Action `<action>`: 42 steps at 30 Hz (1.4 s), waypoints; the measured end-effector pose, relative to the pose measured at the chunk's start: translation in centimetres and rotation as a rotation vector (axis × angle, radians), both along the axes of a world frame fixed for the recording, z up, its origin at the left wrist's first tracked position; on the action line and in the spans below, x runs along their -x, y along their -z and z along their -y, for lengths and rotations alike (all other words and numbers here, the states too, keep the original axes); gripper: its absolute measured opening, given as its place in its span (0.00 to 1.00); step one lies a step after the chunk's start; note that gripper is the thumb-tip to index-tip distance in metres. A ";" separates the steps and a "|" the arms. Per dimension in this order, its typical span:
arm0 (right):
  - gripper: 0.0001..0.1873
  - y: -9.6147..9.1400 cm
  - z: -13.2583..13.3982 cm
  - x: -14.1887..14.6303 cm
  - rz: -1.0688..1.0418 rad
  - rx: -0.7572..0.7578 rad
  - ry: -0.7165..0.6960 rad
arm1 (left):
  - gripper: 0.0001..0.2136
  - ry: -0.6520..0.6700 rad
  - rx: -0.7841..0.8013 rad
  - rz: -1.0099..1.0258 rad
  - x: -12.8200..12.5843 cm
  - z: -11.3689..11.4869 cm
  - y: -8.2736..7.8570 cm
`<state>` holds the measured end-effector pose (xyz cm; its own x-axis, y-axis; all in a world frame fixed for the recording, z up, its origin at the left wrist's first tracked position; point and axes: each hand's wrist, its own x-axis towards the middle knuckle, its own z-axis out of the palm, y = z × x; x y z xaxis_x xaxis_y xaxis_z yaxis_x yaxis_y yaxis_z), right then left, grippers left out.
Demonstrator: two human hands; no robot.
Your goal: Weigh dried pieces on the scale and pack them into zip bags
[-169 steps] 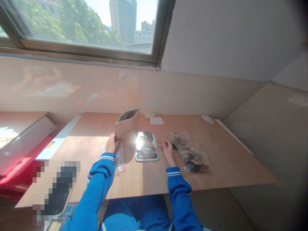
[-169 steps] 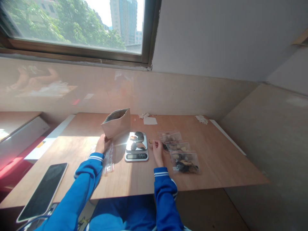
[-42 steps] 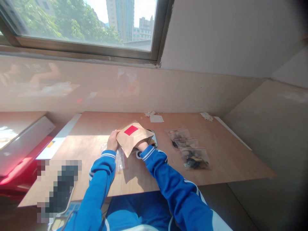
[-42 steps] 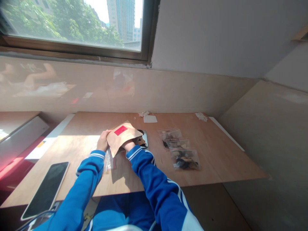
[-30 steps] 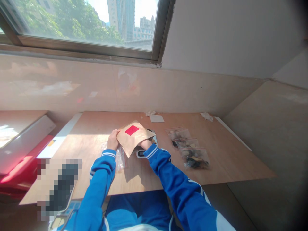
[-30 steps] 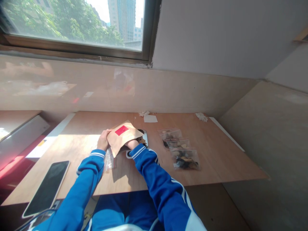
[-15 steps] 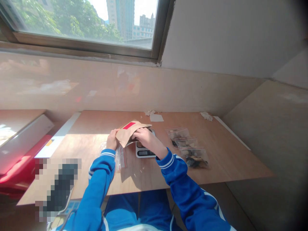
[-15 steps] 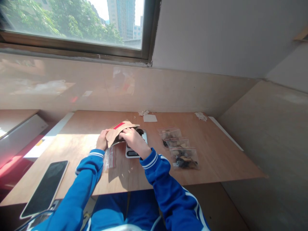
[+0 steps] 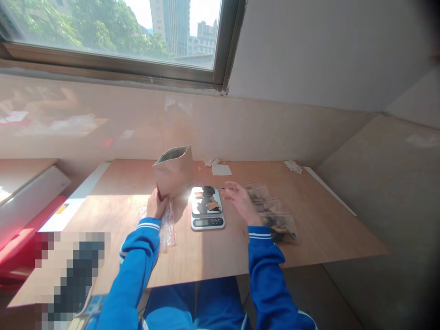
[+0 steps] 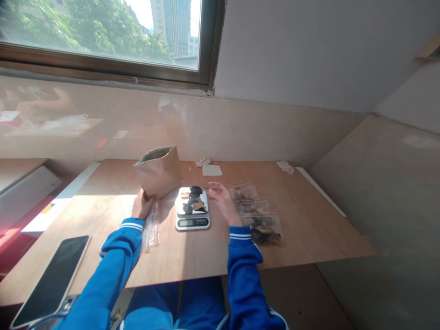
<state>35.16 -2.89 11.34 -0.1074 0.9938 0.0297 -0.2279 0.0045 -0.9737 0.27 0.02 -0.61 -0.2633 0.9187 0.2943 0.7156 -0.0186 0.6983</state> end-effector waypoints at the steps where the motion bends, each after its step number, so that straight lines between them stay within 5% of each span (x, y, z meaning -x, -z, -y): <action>1: 0.21 1.3 -0.2 -0.4 -0.079 0.080 -0.020 | 0.20 -0.005 0.005 -0.001 0.0 0.0 0.0; 5: 0.20 5.2 -0.5 -1.2 -0.334 0.216 -0.055 | 0.21 -0.007 0.022 -0.003 0.2 0.0 0.1; 10: 0.11 6.7 -0.7 -1.4 -0.431 0.175 -0.041 | 0.22 -0.009 0.028 -0.022 0.3 0.0 0.0; 19: 0.11 7.9 -2.8 -0.8 -0.260 0.198 0.162 | 0.22 -0.021 0.036 -0.010 0.3 0.1 0.1; 31: 0.34 7.3 -2.8 2.3 0.190 0.061 0.027 | 0.23 -0.019 0.055 0.010 0.4 0.1 0.0; 36: 0.31 8.1 -2.5 1.2 0.401 -0.151 0.241 | 0.20 -0.017 0.064 0.004 0.5 0.2 -0.3; 42: 0.25 12.1 -0.7 -1.2 0.376 -0.053 0.533 | 0.17 -0.044 0.040 -0.011 0.0 0.3 -1.0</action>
